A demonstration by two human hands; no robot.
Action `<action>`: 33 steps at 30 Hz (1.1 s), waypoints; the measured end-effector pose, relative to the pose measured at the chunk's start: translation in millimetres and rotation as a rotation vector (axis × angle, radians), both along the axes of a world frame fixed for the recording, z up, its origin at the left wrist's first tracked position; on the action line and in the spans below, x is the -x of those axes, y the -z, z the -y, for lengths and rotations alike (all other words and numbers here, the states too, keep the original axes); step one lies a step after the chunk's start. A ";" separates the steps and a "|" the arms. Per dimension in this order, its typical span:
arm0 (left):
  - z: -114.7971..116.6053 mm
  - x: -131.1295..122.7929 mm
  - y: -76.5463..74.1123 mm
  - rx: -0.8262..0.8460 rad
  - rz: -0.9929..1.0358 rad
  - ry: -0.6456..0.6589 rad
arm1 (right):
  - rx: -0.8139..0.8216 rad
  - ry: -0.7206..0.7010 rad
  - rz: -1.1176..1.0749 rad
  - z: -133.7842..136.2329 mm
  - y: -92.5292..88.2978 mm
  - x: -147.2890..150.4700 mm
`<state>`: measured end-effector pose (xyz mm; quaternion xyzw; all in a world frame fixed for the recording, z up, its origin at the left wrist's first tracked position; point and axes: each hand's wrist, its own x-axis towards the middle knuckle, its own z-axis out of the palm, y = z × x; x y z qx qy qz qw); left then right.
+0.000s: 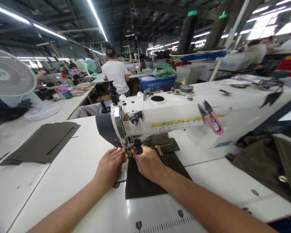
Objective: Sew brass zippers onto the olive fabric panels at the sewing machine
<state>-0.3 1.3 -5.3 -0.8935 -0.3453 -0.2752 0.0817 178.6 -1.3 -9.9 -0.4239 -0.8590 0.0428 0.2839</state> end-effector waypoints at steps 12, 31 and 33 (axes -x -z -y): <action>-2.9 3.5 0.7 0.005 -0.057 0.028 | -0.057 -0.030 0.037 -0.6 -2.5 -1.7; 3.0 3.4 -1.0 -0.011 -0.002 0.039 | -0.080 -0.002 0.045 3.3 1.3 -1.7; 2.5 2.8 -0.2 -0.005 0.018 0.033 | -0.082 0.006 0.025 3.0 2.8 -0.6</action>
